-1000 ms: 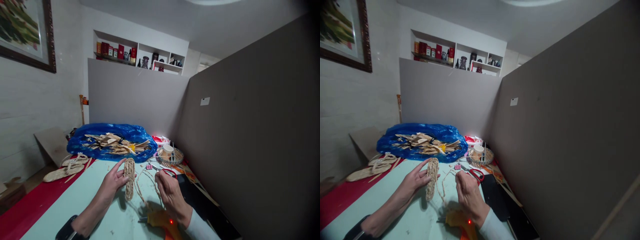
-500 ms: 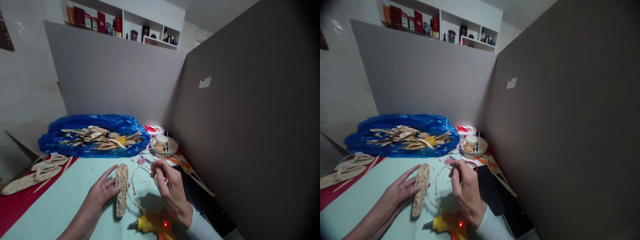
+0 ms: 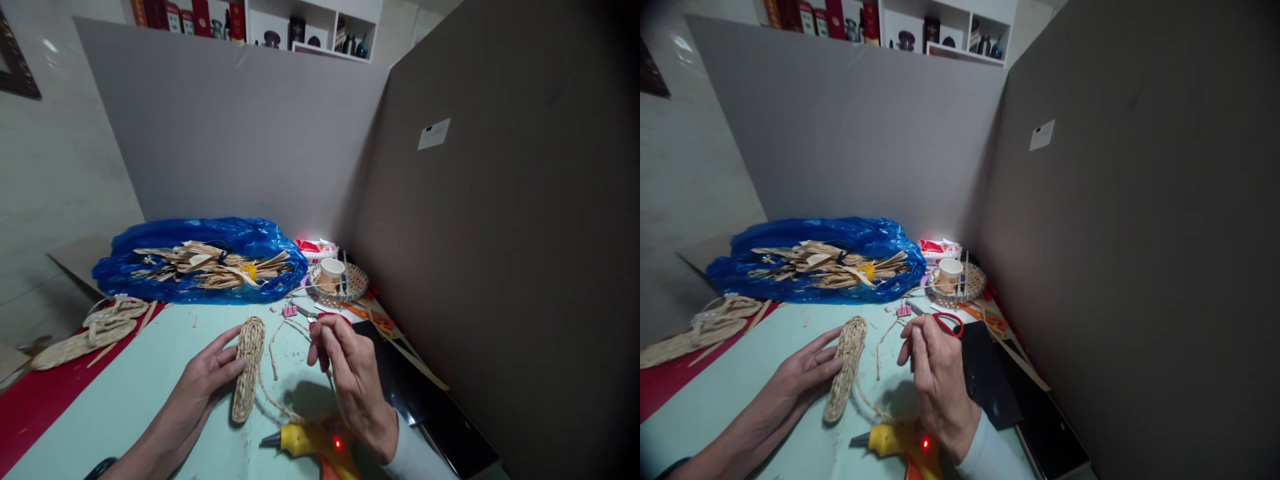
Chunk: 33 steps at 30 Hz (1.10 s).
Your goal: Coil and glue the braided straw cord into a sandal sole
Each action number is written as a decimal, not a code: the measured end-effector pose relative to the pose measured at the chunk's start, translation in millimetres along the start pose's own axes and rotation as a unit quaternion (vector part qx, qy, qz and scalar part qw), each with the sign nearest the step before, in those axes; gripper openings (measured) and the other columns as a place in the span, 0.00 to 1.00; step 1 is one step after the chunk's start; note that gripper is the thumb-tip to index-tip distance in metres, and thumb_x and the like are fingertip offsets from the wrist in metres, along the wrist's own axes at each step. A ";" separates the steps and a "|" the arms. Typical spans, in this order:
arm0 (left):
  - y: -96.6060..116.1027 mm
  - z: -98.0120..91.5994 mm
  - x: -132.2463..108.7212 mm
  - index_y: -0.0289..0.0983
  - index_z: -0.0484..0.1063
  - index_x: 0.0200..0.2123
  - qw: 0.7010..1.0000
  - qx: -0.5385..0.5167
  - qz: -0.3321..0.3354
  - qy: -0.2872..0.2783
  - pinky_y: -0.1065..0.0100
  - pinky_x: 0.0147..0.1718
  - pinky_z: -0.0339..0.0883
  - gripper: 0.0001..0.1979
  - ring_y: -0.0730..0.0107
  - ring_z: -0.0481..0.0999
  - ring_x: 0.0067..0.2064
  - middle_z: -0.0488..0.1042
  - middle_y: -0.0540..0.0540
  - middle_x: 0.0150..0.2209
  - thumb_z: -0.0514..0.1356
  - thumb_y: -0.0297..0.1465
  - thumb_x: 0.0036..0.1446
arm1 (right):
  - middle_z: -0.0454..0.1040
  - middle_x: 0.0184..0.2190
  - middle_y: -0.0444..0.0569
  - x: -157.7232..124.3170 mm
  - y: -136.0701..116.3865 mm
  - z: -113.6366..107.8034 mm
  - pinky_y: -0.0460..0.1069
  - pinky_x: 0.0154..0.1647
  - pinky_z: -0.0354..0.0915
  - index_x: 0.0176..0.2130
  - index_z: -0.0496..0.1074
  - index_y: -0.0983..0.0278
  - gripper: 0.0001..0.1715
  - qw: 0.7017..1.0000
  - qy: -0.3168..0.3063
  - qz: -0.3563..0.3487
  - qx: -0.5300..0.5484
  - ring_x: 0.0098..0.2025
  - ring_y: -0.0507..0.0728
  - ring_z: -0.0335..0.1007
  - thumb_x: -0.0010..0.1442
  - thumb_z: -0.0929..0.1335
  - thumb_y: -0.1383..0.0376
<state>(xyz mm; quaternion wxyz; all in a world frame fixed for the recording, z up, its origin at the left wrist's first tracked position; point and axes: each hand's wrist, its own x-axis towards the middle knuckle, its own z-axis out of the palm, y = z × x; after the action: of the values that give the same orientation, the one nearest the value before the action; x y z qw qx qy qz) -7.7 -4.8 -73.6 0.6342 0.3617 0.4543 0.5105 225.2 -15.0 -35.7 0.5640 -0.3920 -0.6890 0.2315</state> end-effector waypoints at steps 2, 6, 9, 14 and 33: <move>4.2 1.7 4.7 0.35 0.68 0.63 1.000 -0.002 0.002 -0.005 0.60 0.51 0.76 0.42 0.46 0.84 0.54 0.85 0.35 0.51 0.78 0.35 0.47 | 0.73 0.21 0.40 0.0 2.8 2.4 0.44 0.24 0.62 0.37 0.70 0.62 0.16 1.000 -0.003 -0.002 -0.005 0.20 0.50 0.65 0.75 0.59 0.64; 15.7 1.9 21.1 0.34 0.69 0.62 1.000 -0.001 0.005 -0.027 0.59 0.50 0.77 0.40 0.46 0.85 0.52 0.86 0.35 0.49 0.78 0.32 0.47 | 0.78 0.28 0.45 1.8 7.4 5.2 0.44 0.28 0.64 0.38 0.76 0.64 0.13 1.000 0.011 -0.018 -0.021 0.27 0.51 0.71 0.72 0.63 0.65; 22.9 -3.3 35.9 0.37 0.70 0.61 0.999 -0.002 0.006 -0.037 0.61 0.50 0.77 0.38 0.47 0.85 0.53 0.86 0.36 0.49 0.77 0.32 0.47 | 0.78 0.29 0.45 3.0 9.1 2.4 0.45 0.33 0.64 0.36 0.77 0.62 0.13 0.999 0.027 -0.010 -0.035 0.32 0.53 0.72 0.70 0.65 0.64; 29.3 -4.4 59.0 0.37 0.72 0.59 0.999 -0.005 -0.008 -0.034 0.65 0.47 0.77 0.37 0.50 0.85 0.53 0.86 0.38 0.48 0.78 0.32 0.45 | 0.64 0.23 0.40 5.1 14.0 -5.2 0.46 0.29 0.59 0.27 0.64 0.60 0.21 0.996 0.044 0.054 -0.059 0.25 0.51 0.60 0.73 0.60 0.60; 15.0 -11.5 33.4 0.40 0.70 0.65 0.992 -0.028 -0.105 -0.059 0.52 0.58 0.76 0.47 0.36 0.75 0.64 0.82 0.37 0.57 0.80 0.35 0.41 | 0.47 0.18 0.37 0.6 14.5 13.2 0.48 0.22 0.43 0.24 0.44 0.58 0.21 0.985 -0.027 -0.023 -0.168 0.20 0.49 0.47 0.61 0.61 0.69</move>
<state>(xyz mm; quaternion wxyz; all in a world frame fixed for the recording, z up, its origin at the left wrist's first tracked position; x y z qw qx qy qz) -21.2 31.0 -70.4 0.7198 0.3234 0.4375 0.4311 216.6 -4.3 -49.8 0.4766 -0.4589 -0.7418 0.1098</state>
